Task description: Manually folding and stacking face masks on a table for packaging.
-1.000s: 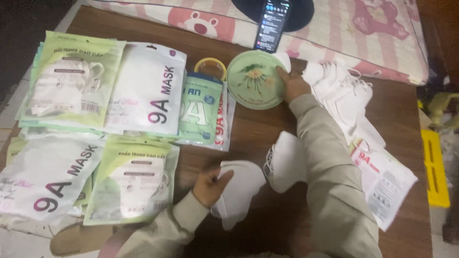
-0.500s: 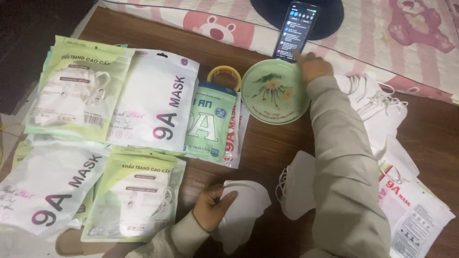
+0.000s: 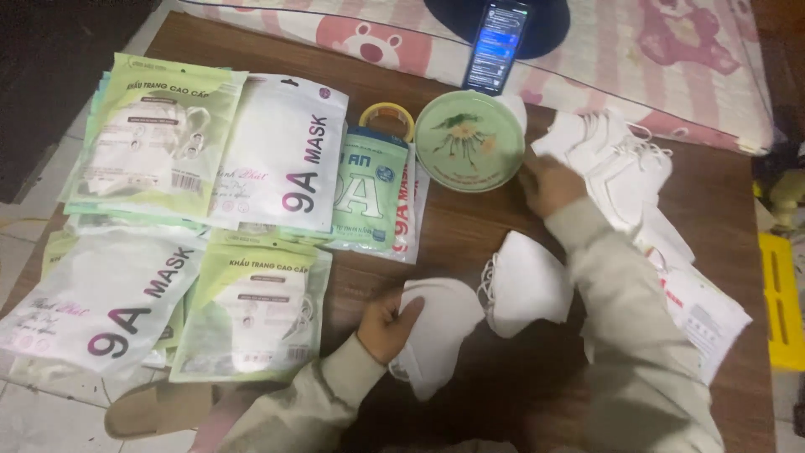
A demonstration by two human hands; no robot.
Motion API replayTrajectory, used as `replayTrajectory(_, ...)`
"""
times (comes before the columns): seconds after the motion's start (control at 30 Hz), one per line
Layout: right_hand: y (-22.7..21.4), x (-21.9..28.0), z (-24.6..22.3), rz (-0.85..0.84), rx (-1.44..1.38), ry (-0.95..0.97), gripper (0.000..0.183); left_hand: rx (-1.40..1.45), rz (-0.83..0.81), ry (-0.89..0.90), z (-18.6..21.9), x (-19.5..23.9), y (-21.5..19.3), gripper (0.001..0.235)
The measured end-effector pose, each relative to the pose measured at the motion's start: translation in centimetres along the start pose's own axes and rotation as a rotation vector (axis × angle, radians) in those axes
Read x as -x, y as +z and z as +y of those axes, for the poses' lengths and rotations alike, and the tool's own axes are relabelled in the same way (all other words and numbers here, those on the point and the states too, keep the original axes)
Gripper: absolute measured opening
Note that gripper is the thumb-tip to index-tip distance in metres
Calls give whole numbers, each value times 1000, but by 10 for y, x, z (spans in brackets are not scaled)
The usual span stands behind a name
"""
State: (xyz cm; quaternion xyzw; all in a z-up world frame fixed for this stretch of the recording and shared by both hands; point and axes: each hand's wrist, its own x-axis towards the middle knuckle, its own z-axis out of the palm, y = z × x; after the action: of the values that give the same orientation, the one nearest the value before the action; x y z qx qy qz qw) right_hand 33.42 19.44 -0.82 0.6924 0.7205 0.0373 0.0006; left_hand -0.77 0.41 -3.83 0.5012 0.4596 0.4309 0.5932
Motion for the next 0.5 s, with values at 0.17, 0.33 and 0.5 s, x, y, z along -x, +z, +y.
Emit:
replayTrajectory(0.17,11,80,12,-121,-94,65,42,16,15,-28,7,5,10,14)
replayTrajectory(0.33,-98,100,-84,-13,-17,246,37,59,24,-58,5,8,10,13)
replayTrajectory(0.5,43,-10,4,-112,22,102,88,9,0,-171,15,7,4,26)
